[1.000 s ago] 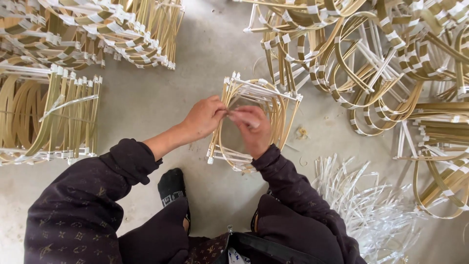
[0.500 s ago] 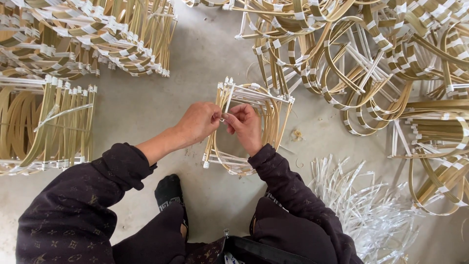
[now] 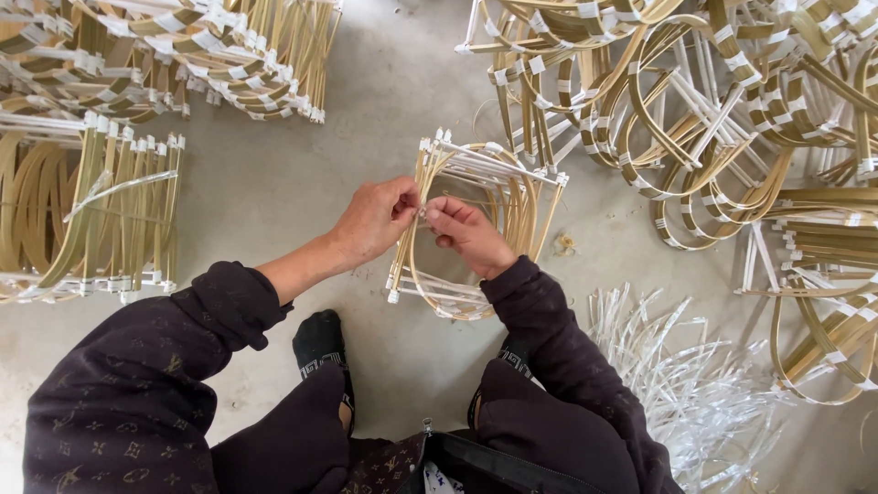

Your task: Assembling and trimming bamboo or wooden strips to create furniture or decorative frames.

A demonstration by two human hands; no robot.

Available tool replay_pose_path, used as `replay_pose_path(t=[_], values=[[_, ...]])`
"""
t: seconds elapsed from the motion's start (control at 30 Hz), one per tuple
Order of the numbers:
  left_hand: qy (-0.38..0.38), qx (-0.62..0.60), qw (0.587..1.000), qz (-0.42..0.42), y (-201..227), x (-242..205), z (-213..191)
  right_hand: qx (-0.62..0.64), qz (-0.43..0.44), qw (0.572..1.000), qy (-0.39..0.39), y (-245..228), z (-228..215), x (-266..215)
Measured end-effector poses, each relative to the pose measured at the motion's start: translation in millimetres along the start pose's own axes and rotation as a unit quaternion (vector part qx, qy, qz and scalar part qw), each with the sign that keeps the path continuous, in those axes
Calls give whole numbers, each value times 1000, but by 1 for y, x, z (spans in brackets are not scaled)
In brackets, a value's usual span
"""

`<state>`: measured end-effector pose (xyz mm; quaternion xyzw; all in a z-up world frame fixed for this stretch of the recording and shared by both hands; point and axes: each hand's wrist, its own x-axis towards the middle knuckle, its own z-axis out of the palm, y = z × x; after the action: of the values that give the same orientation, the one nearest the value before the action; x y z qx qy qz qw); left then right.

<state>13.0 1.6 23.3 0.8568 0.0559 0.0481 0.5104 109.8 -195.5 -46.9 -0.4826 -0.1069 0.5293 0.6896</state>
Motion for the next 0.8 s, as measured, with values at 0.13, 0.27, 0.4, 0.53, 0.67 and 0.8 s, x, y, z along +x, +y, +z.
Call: replay_pose_path(t=[0.13,0.27,0.4,0.53,0.67,0.8], values=[[-15,-52,998,-22,1,-3,1,17,29,999,16,-7,7,-6],[3,22,999,41,-8,-3,4,41,6,999,6,-20,20,-10],[-37,101,994,34,-9,-3,3,-35,-32,997,61,-15,15,-8],[-62,163,983,50,-6,-6,-9,-61,-189,969,145,22,-24,13],[-47,253,960,114,38,-11,-14,-72,-193,958,198,1,5,3],[-104,197,960,169,45,-4,29,28,-287,944,160,-59,57,-43]])
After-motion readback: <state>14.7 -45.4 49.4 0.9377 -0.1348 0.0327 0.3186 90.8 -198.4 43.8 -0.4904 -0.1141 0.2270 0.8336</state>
